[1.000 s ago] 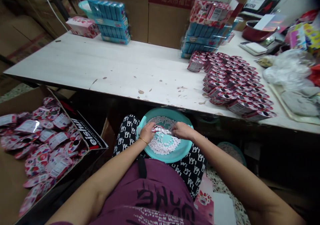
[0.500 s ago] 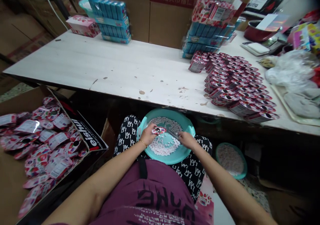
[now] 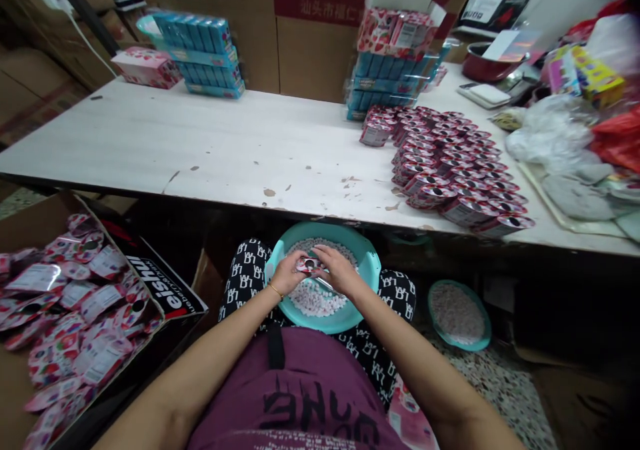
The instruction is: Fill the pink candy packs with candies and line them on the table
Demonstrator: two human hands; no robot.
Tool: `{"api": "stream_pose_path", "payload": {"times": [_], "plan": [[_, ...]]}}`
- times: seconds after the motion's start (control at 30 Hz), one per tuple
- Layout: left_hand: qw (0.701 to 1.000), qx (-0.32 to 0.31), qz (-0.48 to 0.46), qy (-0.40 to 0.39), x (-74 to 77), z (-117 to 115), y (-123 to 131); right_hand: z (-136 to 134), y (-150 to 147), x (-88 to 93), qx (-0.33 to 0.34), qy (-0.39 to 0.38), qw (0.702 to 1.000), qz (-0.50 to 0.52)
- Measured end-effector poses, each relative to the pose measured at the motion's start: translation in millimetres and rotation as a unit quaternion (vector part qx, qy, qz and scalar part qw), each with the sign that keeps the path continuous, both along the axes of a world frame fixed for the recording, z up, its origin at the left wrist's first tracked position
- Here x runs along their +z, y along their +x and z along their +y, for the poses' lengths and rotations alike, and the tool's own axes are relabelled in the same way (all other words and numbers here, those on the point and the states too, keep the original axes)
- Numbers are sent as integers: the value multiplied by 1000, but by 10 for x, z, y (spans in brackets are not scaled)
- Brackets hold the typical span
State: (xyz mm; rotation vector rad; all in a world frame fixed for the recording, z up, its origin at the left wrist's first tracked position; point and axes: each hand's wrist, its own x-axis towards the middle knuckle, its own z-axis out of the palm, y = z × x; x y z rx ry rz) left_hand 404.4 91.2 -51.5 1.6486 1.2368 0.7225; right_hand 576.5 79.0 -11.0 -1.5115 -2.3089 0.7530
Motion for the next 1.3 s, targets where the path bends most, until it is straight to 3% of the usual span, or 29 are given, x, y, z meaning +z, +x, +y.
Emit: {"api": "stream_pose_path", "payload": {"times": [0.1,0.27,0.47,0.6,0.73,0.93,1.03,1.13,1.3], "plan": [[998,27,-48,-22,32,-4,87,-33,-1,-19,1,-21,1000,13],[996,24,-81,-40,109,-32,204,-125,27,26,-19,22,998,-57],[989,41,-122,-67,43,-28,222,-152,170,130,-42,35,997,-52],[998,42,-37,-7,67,-21,226,-206,135,126,-17,73,992,-101],[993,-30,65,92,165,24,148,-207,154,13,-41,70,995,-57],[1000,-26,-1,18,160,57,129,-174,126,-82,-39,75,996,25],[998,-36,-47,31,228,15,233,-174,103,88,-7,83,996,44],[993,-21,-109,35,441,-4,273,-101,316,370,-17,119,991,54],[995,14,-96,40,876,51,-47,298,1390,747,-170,226,959,18]]}}
